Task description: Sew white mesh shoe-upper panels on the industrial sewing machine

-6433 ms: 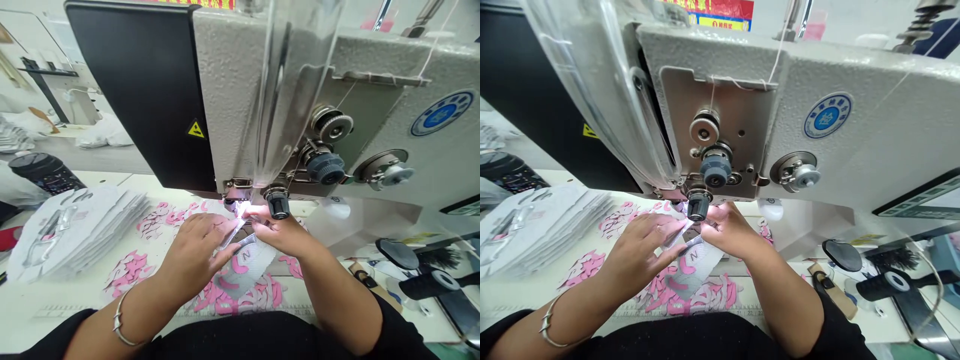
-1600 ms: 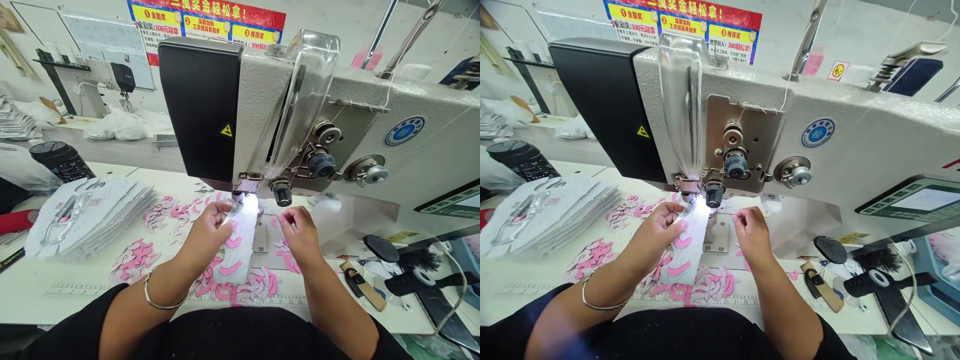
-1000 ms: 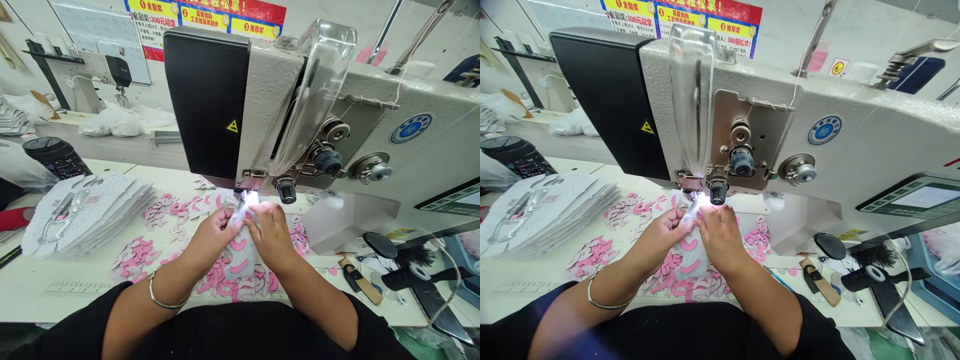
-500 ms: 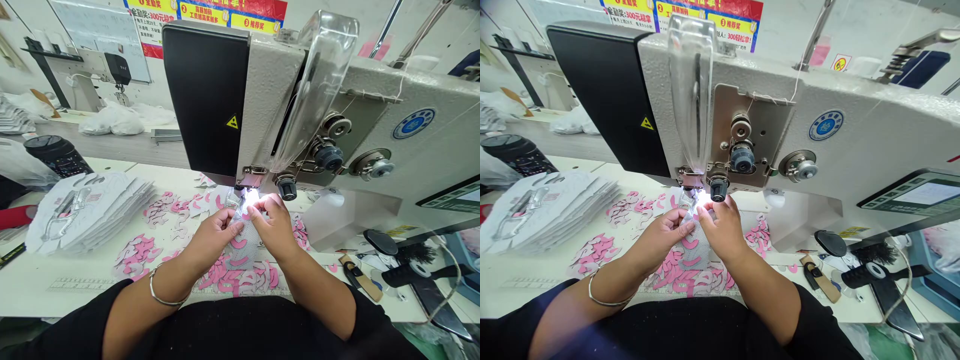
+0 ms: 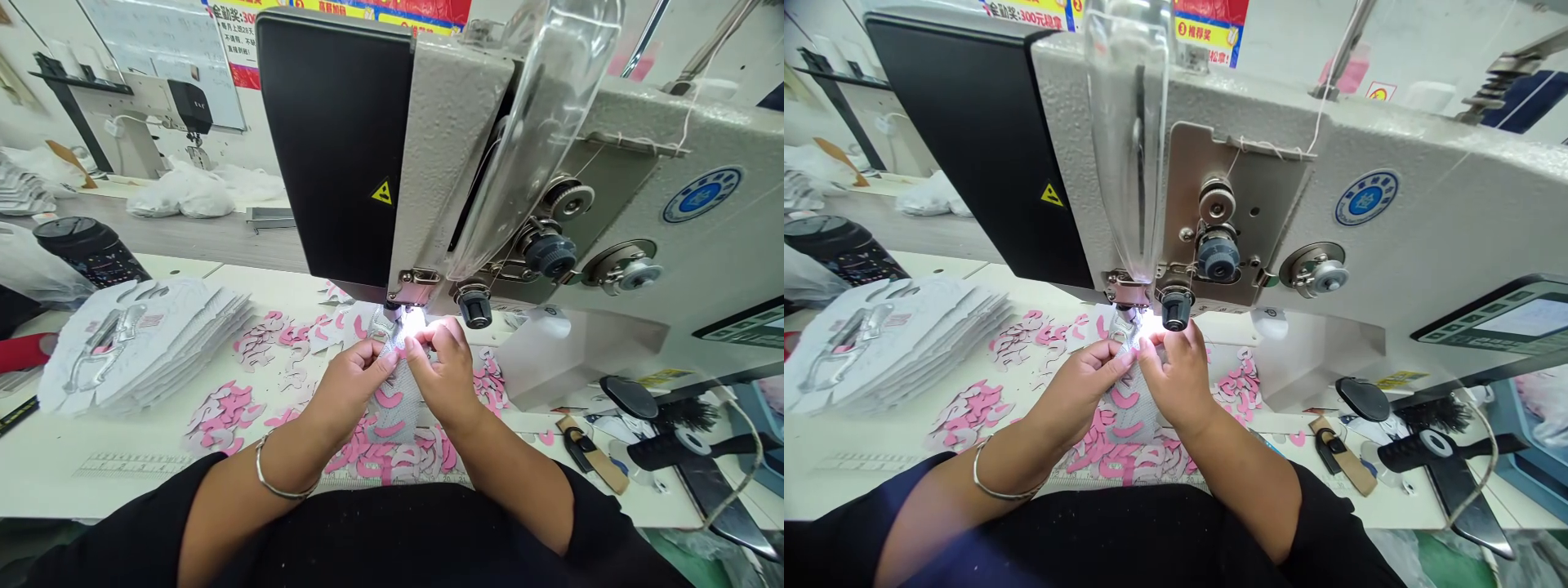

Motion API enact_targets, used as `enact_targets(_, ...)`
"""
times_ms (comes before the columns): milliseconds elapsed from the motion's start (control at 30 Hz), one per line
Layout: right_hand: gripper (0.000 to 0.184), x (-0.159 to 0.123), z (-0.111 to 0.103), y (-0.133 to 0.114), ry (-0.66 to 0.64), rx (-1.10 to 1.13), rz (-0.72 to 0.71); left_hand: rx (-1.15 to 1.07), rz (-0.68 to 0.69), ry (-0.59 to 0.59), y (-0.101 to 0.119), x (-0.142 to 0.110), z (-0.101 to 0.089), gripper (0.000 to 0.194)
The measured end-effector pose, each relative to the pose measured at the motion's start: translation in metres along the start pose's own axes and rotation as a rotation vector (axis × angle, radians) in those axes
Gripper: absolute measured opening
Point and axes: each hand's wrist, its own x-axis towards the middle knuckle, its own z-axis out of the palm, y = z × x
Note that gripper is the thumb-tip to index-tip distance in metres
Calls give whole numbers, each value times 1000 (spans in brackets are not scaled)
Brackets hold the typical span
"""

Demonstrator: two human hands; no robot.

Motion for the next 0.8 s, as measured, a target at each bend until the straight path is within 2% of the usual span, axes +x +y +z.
enact_targets(133, 12, 3, -6, -1, -58, -59, -24, 34, 13, 41, -1, 1, 1, 29)
enact_targets(267, 14, 13, -18, -4, -237, -166, -23, 64, 1, -27, 3, -1, -2, 30)
enact_targets(333, 15, 17, -20, -6, -280, -190, -2, 94, -6, -53, 4, -1, -4, 29)
enact_targets(467, 16, 20, -19, -7, -262, -212, -3, 135, -13, -59, 5, -2, -5, 27)
enact_targets(800, 15, 18, -16, -9, -248, -240, 5, 52, -20, -38, 3, 0, -2, 29)
